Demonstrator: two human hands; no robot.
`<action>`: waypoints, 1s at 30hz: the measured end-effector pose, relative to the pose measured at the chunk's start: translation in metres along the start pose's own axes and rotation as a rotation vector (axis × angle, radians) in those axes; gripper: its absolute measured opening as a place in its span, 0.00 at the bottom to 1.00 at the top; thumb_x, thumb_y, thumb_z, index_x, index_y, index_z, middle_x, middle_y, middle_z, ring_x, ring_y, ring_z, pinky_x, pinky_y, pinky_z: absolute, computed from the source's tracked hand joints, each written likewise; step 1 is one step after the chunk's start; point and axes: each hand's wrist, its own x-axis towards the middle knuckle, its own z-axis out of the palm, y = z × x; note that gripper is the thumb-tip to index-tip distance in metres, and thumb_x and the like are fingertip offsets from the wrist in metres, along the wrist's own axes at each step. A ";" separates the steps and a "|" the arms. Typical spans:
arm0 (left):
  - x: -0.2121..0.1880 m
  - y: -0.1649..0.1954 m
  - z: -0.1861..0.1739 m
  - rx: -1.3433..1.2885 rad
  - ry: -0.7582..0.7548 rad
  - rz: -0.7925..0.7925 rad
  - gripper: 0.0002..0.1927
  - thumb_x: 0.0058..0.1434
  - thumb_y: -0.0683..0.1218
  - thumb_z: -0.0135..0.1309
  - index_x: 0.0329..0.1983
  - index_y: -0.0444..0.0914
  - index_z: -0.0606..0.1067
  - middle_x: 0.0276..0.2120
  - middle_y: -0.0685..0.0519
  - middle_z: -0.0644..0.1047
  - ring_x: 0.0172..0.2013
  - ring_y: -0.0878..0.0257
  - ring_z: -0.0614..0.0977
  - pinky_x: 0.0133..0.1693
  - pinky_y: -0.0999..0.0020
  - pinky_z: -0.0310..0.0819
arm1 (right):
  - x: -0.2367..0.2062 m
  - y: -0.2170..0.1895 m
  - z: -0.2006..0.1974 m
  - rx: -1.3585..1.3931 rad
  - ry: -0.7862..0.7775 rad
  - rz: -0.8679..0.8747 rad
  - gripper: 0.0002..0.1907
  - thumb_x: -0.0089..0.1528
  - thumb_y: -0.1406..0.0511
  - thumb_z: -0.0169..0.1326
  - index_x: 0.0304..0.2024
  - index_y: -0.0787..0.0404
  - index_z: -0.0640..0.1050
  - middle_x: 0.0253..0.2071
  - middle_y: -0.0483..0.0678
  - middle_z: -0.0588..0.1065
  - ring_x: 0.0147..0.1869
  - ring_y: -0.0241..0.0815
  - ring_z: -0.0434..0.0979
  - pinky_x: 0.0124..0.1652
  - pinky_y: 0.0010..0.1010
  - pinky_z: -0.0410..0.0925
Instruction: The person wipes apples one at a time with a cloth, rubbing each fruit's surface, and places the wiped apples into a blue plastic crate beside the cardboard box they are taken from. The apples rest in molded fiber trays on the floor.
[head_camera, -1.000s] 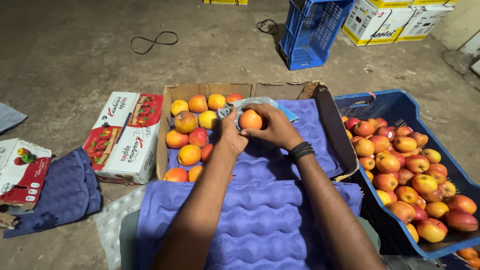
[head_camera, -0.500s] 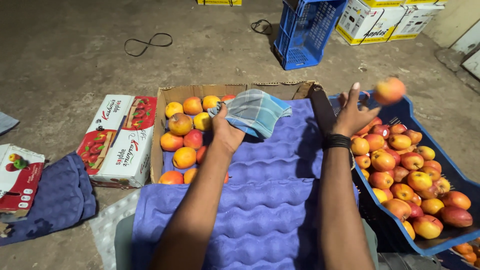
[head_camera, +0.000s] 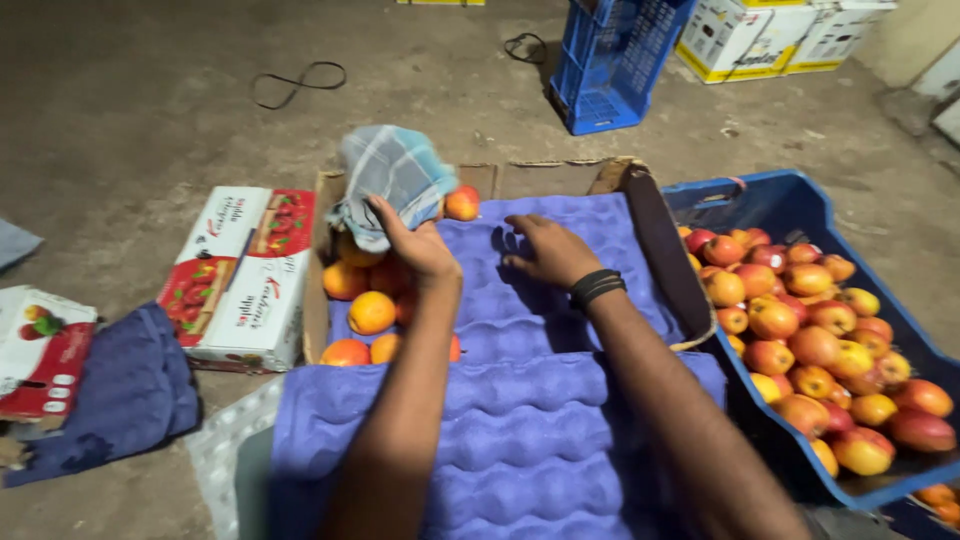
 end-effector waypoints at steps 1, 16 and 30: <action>0.000 0.000 -0.005 0.137 -0.044 0.088 0.36 0.75 0.59 0.39 0.77 0.34 0.51 0.76 0.46 0.53 0.74 0.53 0.58 0.72 0.52 0.51 | 0.008 -0.005 0.003 -0.034 -0.002 -0.051 0.35 0.55 0.60 0.66 0.63 0.60 0.70 0.55 0.60 0.75 0.56 0.62 0.75 0.52 0.47 0.70; -0.044 0.009 0.035 0.484 -0.062 0.178 0.36 0.74 0.57 0.43 0.73 0.25 0.56 0.72 0.39 0.62 0.69 0.52 0.66 0.68 0.57 0.59 | 0.096 -0.032 0.049 -0.177 0.257 -0.086 0.23 0.60 0.68 0.59 0.57 0.62 0.71 0.57 0.63 0.69 0.61 0.65 0.70 0.53 0.45 0.71; -0.020 -0.030 -0.007 0.596 0.352 -0.829 0.33 0.70 0.65 0.45 0.70 0.41 0.64 0.65 0.52 0.68 0.64 0.59 0.69 0.63 0.65 0.59 | 0.027 0.014 -0.043 0.355 0.661 0.274 0.29 0.55 0.59 0.73 0.54 0.61 0.77 0.42 0.48 0.81 0.42 0.39 0.81 0.43 0.31 0.74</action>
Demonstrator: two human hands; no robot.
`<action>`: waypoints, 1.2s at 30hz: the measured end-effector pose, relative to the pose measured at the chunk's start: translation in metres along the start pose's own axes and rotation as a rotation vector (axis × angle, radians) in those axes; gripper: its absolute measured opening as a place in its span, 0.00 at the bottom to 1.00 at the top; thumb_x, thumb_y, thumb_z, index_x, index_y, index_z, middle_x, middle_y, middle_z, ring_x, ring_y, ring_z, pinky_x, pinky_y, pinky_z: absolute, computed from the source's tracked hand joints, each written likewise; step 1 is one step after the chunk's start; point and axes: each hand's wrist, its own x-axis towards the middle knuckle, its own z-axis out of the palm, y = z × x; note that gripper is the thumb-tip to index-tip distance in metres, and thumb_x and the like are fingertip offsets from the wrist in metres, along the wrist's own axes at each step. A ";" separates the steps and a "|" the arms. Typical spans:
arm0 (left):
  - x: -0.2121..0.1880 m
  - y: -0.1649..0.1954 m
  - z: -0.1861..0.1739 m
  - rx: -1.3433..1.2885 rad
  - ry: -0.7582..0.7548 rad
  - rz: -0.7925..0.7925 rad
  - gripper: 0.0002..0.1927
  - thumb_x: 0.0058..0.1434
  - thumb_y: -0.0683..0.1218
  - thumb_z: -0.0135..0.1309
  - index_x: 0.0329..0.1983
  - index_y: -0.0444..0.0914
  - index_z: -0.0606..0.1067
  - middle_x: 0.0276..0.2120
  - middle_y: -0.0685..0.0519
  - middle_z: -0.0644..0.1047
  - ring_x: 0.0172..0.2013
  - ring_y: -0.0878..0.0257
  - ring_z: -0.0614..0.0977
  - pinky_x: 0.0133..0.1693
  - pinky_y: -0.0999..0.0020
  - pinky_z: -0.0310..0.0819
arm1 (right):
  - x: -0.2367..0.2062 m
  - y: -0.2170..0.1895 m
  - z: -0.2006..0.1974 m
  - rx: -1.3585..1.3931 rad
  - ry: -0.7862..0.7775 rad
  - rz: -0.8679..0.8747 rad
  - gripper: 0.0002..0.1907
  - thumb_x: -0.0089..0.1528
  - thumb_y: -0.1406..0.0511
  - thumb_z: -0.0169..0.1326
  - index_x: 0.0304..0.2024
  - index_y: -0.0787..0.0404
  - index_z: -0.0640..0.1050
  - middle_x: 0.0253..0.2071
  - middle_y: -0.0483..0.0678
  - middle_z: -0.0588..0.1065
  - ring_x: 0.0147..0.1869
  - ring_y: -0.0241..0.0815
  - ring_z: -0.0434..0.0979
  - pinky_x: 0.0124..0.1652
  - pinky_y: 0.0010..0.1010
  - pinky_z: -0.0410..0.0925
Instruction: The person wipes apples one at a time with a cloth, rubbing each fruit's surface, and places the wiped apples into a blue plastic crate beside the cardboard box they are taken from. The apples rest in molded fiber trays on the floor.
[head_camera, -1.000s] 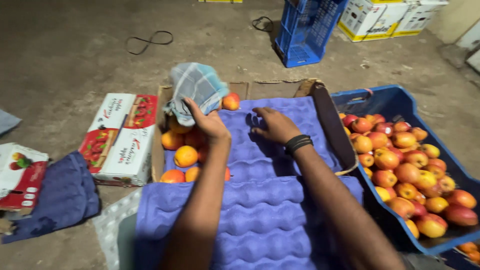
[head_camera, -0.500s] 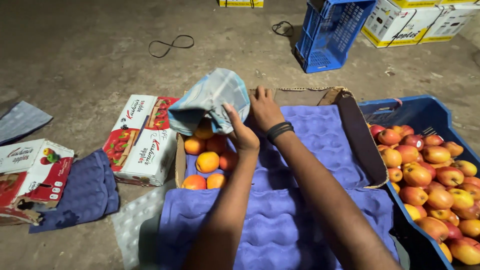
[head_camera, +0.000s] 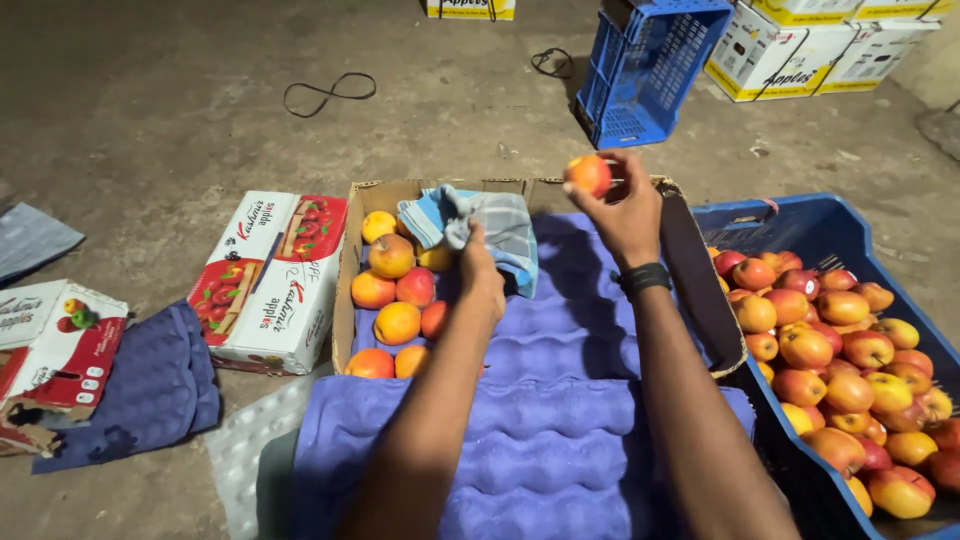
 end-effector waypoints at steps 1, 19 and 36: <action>0.004 -0.002 -0.004 -0.105 -0.063 -0.010 0.31 0.70 0.64 0.45 0.67 0.41 0.67 0.61 0.52 0.71 0.60 0.58 0.72 0.60 0.63 0.63 | -0.005 -0.006 0.002 0.004 -0.104 -0.068 0.30 0.53 0.59 0.73 0.54 0.61 0.77 0.43 0.48 0.80 0.42 0.40 0.81 0.43 0.31 0.75; 0.006 -0.002 -0.019 -0.561 -0.404 -0.018 0.27 0.73 0.61 0.34 0.59 0.39 0.73 0.54 0.49 0.78 0.54 0.54 0.79 0.55 0.56 0.73 | -0.037 -0.035 0.039 -0.004 -0.370 -0.228 0.24 0.60 0.57 0.64 0.54 0.63 0.81 0.45 0.53 0.80 0.40 0.45 0.80 0.42 0.34 0.72; 0.011 -0.006 -0.021 -0.567 -0.466 0.012 0.29 0.73 0.61 0.31 0.62 0.39 0.70 0.56 0.49 0.77 0.55 0.53 0.78 0.58 0.55 0.71 | -0.042 -0.044 0.037 -0.038 -0.329 -0.374 0.25 0.59 0.56 0.66 0.54 0.61 0.80 0.47 0.52 0.78 0.49 0.50 0.76 0.51 0.37 0.68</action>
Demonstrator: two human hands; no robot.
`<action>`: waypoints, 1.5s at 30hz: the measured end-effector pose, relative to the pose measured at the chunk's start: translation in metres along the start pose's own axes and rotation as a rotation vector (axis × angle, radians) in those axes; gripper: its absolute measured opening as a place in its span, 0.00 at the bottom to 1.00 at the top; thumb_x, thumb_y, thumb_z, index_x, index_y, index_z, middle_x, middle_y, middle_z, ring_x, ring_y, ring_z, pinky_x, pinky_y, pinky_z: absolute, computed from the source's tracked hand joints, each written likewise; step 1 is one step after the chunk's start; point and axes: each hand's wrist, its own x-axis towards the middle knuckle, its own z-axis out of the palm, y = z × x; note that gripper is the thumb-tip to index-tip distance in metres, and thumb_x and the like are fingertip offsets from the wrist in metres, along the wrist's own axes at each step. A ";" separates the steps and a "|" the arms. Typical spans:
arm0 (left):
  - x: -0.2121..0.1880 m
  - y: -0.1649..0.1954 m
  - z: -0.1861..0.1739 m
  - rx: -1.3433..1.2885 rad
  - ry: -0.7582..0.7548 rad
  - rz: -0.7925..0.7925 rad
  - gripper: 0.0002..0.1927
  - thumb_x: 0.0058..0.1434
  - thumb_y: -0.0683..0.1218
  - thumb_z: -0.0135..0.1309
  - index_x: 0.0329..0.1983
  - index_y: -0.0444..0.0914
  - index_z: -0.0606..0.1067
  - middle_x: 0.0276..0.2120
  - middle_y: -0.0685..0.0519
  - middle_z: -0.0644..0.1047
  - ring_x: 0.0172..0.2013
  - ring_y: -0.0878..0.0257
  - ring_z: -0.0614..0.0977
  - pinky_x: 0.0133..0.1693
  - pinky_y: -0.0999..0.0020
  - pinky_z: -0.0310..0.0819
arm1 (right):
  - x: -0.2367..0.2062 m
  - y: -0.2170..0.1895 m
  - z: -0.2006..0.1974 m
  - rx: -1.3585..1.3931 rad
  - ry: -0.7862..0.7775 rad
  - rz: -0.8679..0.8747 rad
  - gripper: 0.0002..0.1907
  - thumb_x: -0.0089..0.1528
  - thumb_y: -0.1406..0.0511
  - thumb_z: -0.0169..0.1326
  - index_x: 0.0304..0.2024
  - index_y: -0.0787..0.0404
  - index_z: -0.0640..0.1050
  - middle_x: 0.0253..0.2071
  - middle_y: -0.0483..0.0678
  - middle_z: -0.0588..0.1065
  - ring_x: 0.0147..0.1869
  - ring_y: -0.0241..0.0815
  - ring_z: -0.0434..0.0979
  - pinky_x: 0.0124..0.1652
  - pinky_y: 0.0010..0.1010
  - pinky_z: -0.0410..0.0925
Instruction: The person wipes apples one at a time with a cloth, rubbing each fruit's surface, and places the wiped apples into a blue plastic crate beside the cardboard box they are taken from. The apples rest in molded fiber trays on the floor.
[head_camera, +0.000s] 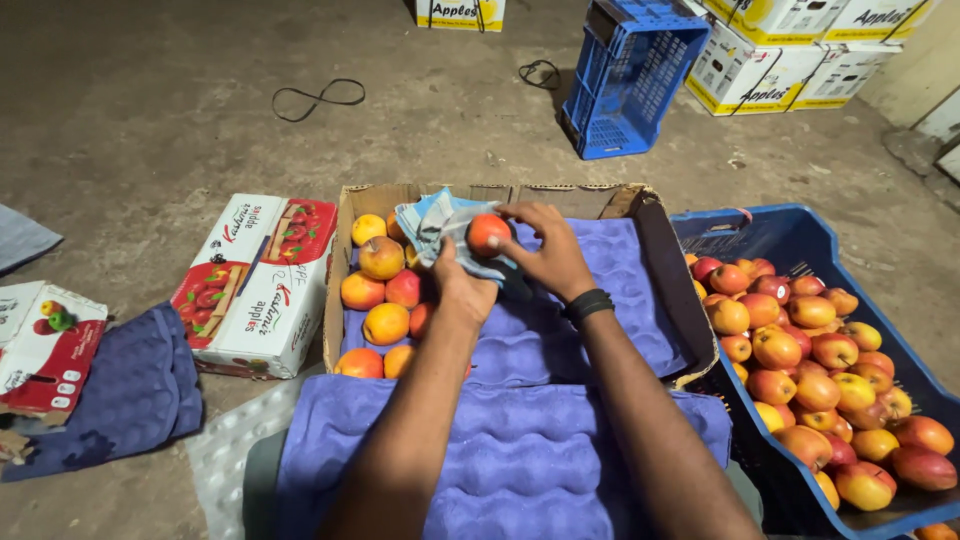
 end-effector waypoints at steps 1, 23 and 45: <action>-0.001 -0.001 -0.001 0.008 -0.019 -0.020 0.28 0.75 0.61 0.32 0.62 0.39 0.70 0.56 0.49 0.77 0.54 0.54 0.78 0.57 0.57 0.71 | -0.001 0.000 0.000 0.009 -0.009 -0.090 0.29 0.56 0.56 0.67 0.55 0.63 0.79 0.48 0.55 0.77 0.51 0.54 0.75 0.52 0.38 0.68; 0.002 0.001 -0.002 -0.015 -0.064 -0.064 0.30 0.77 0.64 0.31 0.63 0.40 0.71 0.57 0.49 0.76 0.53 0.53 0.75 0.57 0.55 0.68 | 0.002 0.004 0.004 0.069 -0.068 -0.088 0.36 0.54 0.54 0.69 0.58 0.66 0.76 0.49 0.56 0.77 0.49 0.47 0.76 0.48 0.35 0.70; 0.003 -0.007 -0.003 0.316 0.018 -0.114 0.24 0.72 0.59 0.40 0.58 0.39 0.74 0.54 0.51 0.79 0.56 0.57 0.79 0.60 0.57 0.70 | -0.007 0.018 0.017 -0.310 -0.041 0.656 0.31 0.54 0.41 0.56 0.36 0.61 0.85 0.32 0.60 0.80 0.39 0.62 0.82 0.39 0.50 0.72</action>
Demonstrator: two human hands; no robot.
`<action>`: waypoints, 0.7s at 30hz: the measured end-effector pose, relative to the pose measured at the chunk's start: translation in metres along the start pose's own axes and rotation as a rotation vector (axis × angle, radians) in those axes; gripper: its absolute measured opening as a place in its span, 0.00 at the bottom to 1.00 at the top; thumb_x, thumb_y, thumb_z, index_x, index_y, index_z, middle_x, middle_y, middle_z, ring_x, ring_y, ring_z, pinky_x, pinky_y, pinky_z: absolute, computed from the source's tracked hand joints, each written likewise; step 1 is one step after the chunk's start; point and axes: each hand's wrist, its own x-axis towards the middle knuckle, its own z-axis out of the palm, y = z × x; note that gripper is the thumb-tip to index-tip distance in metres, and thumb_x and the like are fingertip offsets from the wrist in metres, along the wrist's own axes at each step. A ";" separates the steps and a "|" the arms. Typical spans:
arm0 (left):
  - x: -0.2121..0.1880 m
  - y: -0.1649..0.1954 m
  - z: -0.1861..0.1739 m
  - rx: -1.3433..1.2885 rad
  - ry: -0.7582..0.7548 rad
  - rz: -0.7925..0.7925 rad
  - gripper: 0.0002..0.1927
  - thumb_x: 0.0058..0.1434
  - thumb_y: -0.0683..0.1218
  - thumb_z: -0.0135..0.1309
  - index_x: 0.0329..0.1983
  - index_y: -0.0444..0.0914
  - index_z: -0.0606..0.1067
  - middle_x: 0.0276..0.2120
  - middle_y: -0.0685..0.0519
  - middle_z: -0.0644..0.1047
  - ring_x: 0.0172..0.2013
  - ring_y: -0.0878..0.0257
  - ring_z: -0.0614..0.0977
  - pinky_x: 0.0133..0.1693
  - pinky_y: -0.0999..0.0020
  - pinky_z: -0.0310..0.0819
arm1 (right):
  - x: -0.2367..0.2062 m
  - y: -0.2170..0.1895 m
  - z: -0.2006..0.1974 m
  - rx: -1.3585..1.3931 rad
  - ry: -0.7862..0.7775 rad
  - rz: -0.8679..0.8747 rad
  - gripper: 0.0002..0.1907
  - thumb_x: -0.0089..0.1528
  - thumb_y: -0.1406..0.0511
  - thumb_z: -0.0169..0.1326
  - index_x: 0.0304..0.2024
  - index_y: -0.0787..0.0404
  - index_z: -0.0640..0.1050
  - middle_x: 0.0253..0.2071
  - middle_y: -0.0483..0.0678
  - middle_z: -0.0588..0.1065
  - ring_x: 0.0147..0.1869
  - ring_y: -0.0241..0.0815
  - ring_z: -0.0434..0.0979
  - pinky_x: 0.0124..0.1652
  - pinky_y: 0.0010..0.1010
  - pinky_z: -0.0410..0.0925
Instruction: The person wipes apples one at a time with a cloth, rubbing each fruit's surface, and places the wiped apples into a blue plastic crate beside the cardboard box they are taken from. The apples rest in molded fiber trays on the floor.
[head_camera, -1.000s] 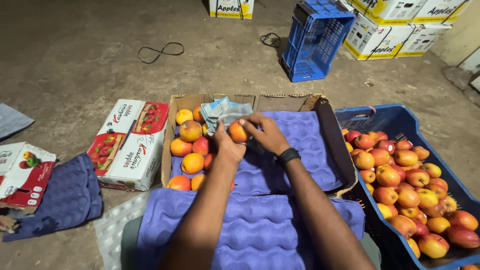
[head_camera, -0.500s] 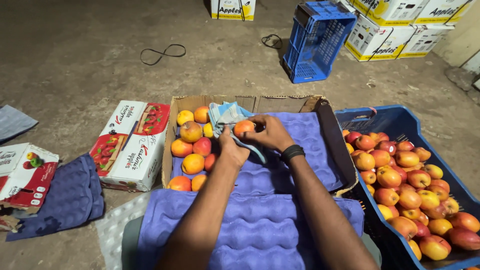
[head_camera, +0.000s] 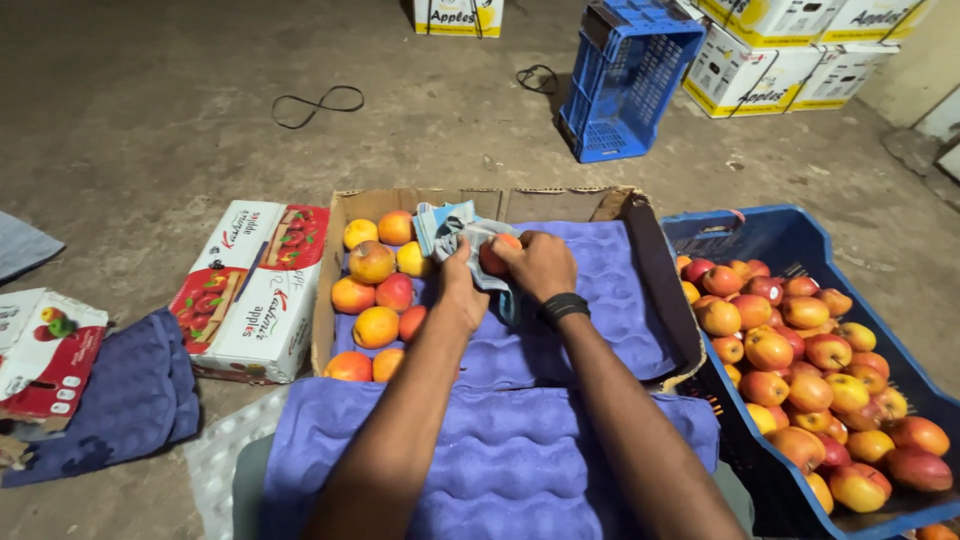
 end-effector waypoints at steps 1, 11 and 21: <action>0.000 -0.001 0.001 -0.004 -0.026 -0.008 0.24 0.72 0.59 0.40 0.59 0.39 0.74 0.55 0.52 0.79 0.56 0.57 0.79 0.60 0.57 0.69 | 0.000 -0.003 -0.002 -0.024 0.037 0.035 0.31 0.55 0.41 0.56 0.35 0.62 0.85 0.33 0.61 0.80 0.40 0.62 0.82 0.40 0.50 0.72; -0.016 0.008 0.014 -0.029 -0.019 -0.024 0.24 0.73 0.59 0.40 0.59 0.39 0.74 0.54 0.51 0.79 0.54 0.56 0.79 0.58 0.56 0.71 | 0.007 0.010 0.003 0.227 0.417 -0.057 0.27 0.55 0.49 0.69 0.33 0.69 0.80 0.35 0.59 0.79 0.38 0.54 0.77 0.39 0.42 0.70; -0.009 0.013 0.008 -0.189 0.108 0.057 0.31 0.72 0.63 0.34 0.61 0.36 0.70 0.59 0.44 0.76 0.57 0.50 0.78 0.58 0.54 0.72 | 0.009 0.015 0.003 0.436 -0.204 -0.492 0.35 0.48 0.53 0.73 0.51 0.64 0.78 0.42 0.51 0.77 0.43 0.44 0.75 0.44 0.34 0.70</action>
